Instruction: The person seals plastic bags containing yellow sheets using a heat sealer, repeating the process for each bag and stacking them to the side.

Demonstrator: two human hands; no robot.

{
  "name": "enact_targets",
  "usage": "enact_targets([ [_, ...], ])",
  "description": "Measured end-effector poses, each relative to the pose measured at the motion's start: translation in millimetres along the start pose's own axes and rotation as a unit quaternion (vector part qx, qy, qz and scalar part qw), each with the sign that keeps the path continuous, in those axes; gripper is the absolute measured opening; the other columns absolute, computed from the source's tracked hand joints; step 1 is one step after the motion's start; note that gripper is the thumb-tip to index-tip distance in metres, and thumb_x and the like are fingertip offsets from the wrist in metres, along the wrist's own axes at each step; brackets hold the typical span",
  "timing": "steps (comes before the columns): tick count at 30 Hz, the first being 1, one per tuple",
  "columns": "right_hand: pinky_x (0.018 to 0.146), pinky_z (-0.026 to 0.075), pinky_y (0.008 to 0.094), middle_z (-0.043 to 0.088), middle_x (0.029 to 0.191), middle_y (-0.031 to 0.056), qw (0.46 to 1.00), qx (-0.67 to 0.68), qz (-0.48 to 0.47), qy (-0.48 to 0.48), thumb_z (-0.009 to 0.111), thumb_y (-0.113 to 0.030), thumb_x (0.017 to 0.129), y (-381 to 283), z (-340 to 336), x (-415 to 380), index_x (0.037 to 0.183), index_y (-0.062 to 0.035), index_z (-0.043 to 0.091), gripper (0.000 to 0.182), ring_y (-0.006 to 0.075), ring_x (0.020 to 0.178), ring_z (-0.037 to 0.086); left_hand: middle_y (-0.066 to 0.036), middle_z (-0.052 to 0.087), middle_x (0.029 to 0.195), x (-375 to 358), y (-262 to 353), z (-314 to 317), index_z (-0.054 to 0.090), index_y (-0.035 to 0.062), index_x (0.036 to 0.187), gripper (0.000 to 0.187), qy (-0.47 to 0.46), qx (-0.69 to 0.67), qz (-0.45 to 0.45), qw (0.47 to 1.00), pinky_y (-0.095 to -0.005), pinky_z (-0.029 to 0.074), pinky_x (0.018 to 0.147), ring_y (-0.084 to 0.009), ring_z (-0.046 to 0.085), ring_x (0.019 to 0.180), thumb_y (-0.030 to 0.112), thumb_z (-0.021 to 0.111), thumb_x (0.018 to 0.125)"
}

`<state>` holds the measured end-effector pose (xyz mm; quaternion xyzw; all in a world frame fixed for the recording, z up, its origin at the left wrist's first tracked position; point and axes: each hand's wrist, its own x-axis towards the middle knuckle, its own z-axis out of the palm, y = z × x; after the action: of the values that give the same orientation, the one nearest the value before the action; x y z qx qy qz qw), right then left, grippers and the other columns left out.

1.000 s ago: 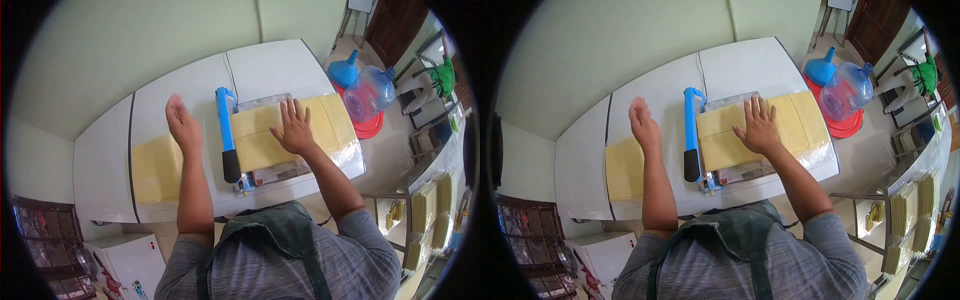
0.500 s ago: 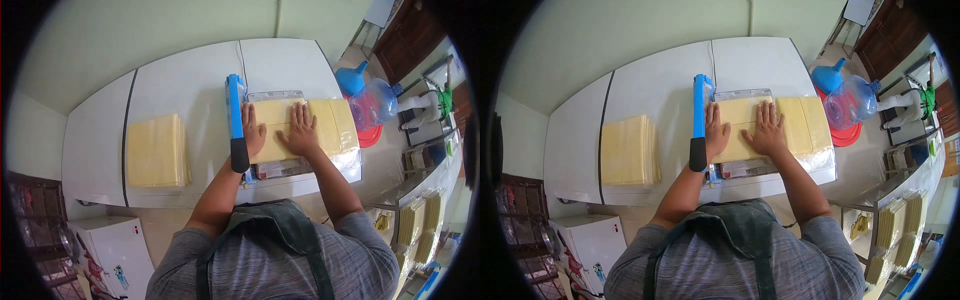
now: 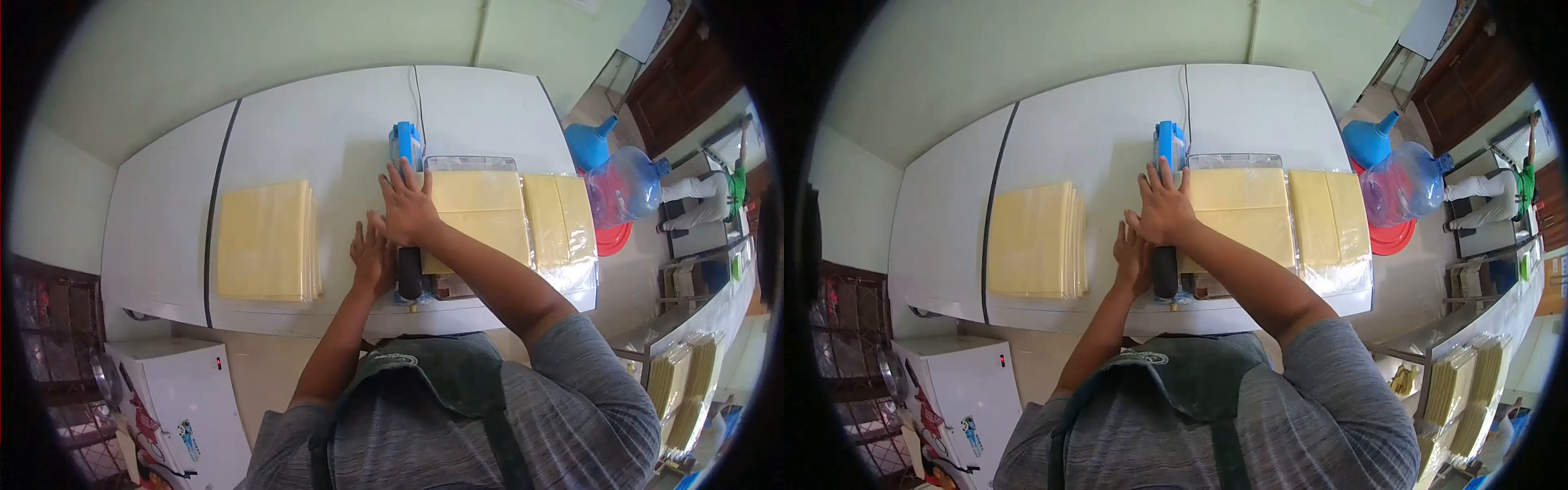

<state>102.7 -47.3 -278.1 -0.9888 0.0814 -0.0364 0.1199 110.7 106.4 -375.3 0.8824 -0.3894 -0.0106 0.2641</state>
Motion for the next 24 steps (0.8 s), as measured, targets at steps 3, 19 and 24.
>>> enact_targets([
  [3, 0.114, 0.008, 0.0674, 0.024, 0.158, 0.0199, 1.0, 0.006, -0.005, 0.006, 0.046, -0.053, 0.091, -1, 0, -3, 0.146, -0.0017, 0.038, 0.076, 0.0387, 0.15, 0.008, -0.02, 0.031, 0.155, -18, 4, -14, 0.034, 0.0037, 0.149, 0.05, 0.065, -0.085, -0.036, 0.994, -0.0505, 0.018, 0.117, -0.0419, 0.024, 0.143, 0.027, 0.033, 0.105],
  [19, 0.113, 0.01, 0.0685, 0.025, 0.158, 0.0182, 0.998, 0.053, -0.025, -0.005, 0.051, -0.047, 0.087, 3, -7, -6, 0.139, -0.0135, 0.052, 0.062, 0.042, 0.149, 0.008, -0.017, 0.063, 0.114, -42, 97, -91, 0.056, -0.007, 0.12, 0.057, 0.131, -0.517, -0.014, 0.846, -0.0366, 0.04, 0.098, -0.0233, 0.057, 0.105, 0.036, 0.022, 0.107],
  [24, 0.114, 0.011, 0.0677, 0.024, 0.158, 0.0173, 0.993, 0.059, -0.093, -0.027, 0.05, -0.048, 0.087, 15, -14, -8, 0.14, -0.0148, 0.051, 0.063, 0.0415, 0.149, 0.008, -0.016, 0.065, 0.107, -64, 125, -83, 0.059, -0.0061, 0.116, 0.058, 0.012, -0.601, -0.013, 0.799, -0.0345, 0.045, 0.093, -0.0225, 0.06, 0.097, 0.037, 0.021, 0.107],
])
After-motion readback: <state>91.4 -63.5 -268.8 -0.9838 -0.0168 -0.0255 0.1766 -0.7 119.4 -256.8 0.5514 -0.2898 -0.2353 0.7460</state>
